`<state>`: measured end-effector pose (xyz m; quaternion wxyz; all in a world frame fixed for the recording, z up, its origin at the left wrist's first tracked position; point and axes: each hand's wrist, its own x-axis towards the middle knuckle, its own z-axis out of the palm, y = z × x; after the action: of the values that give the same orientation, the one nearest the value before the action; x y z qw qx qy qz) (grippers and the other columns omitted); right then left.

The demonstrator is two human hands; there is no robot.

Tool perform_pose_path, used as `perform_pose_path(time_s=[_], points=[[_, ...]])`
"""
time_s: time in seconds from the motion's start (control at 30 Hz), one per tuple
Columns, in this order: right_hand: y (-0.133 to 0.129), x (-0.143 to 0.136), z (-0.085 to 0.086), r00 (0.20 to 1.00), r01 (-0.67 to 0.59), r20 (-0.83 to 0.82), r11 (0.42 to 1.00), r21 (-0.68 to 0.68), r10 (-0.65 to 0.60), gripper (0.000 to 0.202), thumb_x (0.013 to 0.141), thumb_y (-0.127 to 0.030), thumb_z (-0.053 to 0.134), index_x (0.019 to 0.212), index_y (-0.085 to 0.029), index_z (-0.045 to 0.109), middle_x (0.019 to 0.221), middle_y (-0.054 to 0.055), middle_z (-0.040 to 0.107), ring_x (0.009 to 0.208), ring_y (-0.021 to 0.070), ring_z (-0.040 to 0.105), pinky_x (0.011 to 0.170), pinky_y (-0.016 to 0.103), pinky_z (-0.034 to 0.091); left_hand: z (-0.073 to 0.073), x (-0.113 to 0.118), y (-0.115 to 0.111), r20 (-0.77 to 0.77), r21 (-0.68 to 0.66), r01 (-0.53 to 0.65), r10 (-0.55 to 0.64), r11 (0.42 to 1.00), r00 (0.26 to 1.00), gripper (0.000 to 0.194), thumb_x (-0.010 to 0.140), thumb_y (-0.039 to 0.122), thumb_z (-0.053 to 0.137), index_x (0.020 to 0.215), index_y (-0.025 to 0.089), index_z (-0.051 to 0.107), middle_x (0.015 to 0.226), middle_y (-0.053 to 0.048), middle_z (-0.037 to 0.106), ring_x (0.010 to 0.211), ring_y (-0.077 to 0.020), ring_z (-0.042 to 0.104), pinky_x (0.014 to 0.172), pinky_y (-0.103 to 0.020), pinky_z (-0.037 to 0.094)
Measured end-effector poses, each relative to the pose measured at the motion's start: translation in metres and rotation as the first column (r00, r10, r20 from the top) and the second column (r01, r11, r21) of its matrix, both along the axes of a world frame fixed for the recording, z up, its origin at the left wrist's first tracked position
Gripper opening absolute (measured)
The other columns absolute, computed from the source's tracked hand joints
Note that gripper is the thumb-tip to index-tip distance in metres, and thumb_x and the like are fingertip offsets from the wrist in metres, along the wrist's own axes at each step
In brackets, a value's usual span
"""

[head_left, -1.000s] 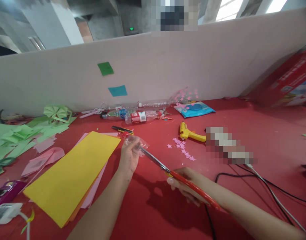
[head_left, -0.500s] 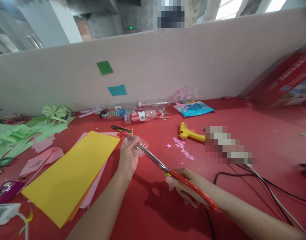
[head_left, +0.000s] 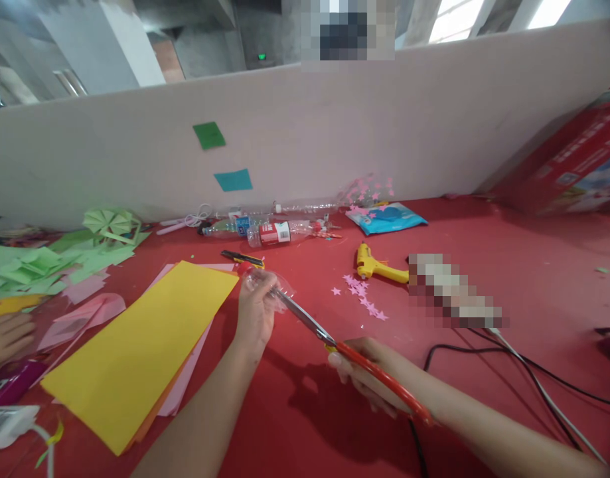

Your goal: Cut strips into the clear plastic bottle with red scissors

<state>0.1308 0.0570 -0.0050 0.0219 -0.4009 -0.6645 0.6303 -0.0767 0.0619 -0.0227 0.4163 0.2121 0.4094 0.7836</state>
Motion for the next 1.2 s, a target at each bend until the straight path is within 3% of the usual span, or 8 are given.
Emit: perform_pose_path(time_s=[0.27, 0.53, 0.77, 1.0, 1.2], points=[[-0.001, -0.002, -0.004, 0.997, 0.013, 0.071, 0.999, 0.037, -0.016, 0.049, 0.078, -0.065, 0.055, 0.063, -0.02, 0.043, 0.041, -0.009, 0.038, 0.029, 0.0056, 0.039, 0.028, 0.015, 0.028, -0.002, -0.002, 0.002, -0.009, -0.009, -0.033, 0.033, 0.999, 0.999, 0.03, 0.059, 0.016, 0.076, 0.073, 0.019, 0.05, 0.065, 0.006, 0.055, 0.056, -0.0063, 0.05, 0.057, -0.022, 0.039], [0.001, 0.004, -0.003, 1.0, -0.031, 0.002, 0.996, 0.088, 0.03, 0.05, 0.08, -0.067, 0.05, 0.069, -0.018, 0.049, 0.047, -0.007, 0.045, 0.034, 0.0052, 0.04, 0.032, 0.014, 0.03, -0.001, 0.002, 0.001, -0.029, 0.021, 0.005, -0.005, 1.0, 1.0, 0.033, 0.059, 0.014, 0.075, 0.08, 0.02, 0.05, 0.07, 0.006, 0.056, 0.059, -0.0074, 0.052, 0.06, -0.023, 0.041], [-0.001, 0.001, -0.008, 0.999, 0.028, 0.027, 0.999, -0.035, -0.028, 0.049, 0.081, -0.066, 0.05, 0.066, -0.02, 0.046, 0.04, -0.008, 0.04, 0.029, 0.0059, 0.037, 0.027, 0.014, 0.027, -0.004, 0.005, -0.001, -0.029, 0.03, 0.025, -0.024, 0.999, 0.999, 0.032, 0.06, 0.014, 0.074, 0.082, 0.021, 0.051, 0.074, 0.005, 0.057, 0.062, -0.007, 0.052, 0.065, -0.024, 0.043], [-0.003, -0.006, -0.005, 0.995, 0.058, 0.086, 0.997, -0.044, -0.054, 0.045, 0.08, -0.058, 0.056, 0.062, -0.021, 0.04, 0.037, -0.01, 0.037, 0.025, 0.005, 0.035, 0.025, 0.015, 0.028, -0.003, 0.003, -0.001, -0.036, 0.023, -0.011, 0.011, 1.0, 0.999, 0.034, 0.059, 0.014, 0.075, 0.083, 0.021, 0.053, 0.076, 0.004, 0.059, 0.066, -0.0075, 0.054, 0.066, -0.022, 0.043], [0.0, -0.003, -0.009, 0.999, 0.039, -0.009, 0.999, -0.021, -0.039, 0.052, 0.077, -0.07, 0.05, 0.063, -0.02, 0.044, 0.04, -0.008, 0.041, 0.028, 0.0062, 0.038, 0.026, 0.016, 0.028, -0.003, 0.004, 0.0, -0.061, 0.029, -0.014, 0.016, 0.999, 0.998, 0.033, 0.058, 0.014, 0.076, 0.082, 0.021, 0.053, 0.076, 0.004, 0.059, 0.068, -0.0082, 0.055, 0.069, -0.023, 0.044]])
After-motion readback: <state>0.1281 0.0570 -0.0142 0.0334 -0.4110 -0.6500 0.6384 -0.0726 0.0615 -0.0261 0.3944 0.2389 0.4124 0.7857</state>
